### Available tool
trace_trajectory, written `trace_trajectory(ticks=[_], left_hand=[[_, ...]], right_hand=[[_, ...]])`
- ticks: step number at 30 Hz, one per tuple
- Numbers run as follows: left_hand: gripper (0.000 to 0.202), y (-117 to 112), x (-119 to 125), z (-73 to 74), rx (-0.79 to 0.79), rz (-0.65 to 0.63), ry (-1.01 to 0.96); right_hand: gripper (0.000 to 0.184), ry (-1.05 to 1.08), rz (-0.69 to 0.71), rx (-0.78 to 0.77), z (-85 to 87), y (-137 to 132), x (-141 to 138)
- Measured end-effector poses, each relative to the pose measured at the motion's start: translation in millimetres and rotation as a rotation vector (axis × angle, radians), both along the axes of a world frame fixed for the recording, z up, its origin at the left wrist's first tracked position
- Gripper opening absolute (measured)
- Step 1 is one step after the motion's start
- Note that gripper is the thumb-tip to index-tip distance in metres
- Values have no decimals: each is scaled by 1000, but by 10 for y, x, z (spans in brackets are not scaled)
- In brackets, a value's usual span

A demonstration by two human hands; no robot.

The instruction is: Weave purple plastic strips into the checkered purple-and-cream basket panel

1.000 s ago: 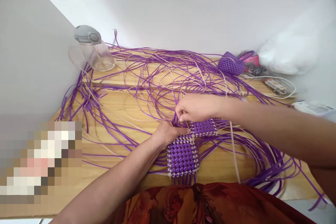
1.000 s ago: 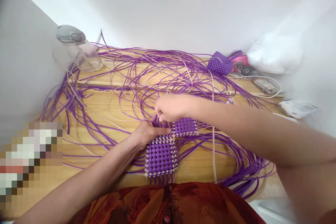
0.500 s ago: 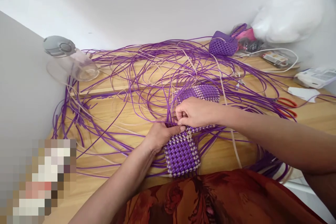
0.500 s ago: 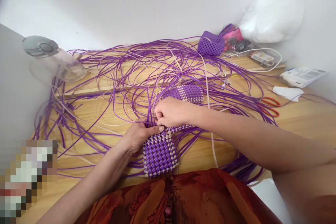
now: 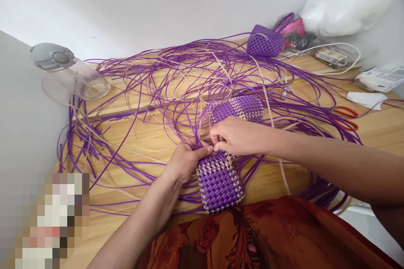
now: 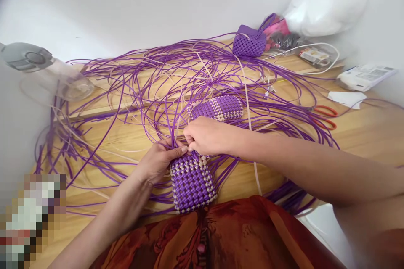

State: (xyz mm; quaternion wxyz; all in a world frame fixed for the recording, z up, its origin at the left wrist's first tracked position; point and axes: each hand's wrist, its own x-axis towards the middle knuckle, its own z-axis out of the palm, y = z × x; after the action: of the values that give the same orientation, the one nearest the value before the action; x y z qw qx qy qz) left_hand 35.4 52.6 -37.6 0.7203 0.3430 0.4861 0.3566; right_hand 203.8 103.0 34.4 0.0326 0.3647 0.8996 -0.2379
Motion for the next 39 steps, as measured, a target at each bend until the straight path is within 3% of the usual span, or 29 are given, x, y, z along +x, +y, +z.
trace_trajectory(ticks=[5, 8, 12, 16, 26, 32, 39], left_hand=[[21, -17, -8, 31, 25, -3, -21], [22, -15, -25, 76, 36, -3, -17], [24, -11, -42, 99, 57, -18, 18], [25, -16, -42, 84, 61, -16, 25], [25, -30, -50, 77, 87, -48, 31], [26, -27, -43, 57, 79, -48, 29], [23, -36, -38, 58, 100, -67, 25]], right_hand=[[5, 205, -5, 3, -11, -99, 125], [13, 327, -66, 65, -37, -249, 217], [17, 341, -205, 183, -151, -529, 325], [22, 340, -216, 299, -272, -704, 327], [8, 295, -407, 178, -197, -494, 150], [5, 375, -339, 178, -239, -664, 266], [12, 411, -281, 396, -415, -759, 292]])
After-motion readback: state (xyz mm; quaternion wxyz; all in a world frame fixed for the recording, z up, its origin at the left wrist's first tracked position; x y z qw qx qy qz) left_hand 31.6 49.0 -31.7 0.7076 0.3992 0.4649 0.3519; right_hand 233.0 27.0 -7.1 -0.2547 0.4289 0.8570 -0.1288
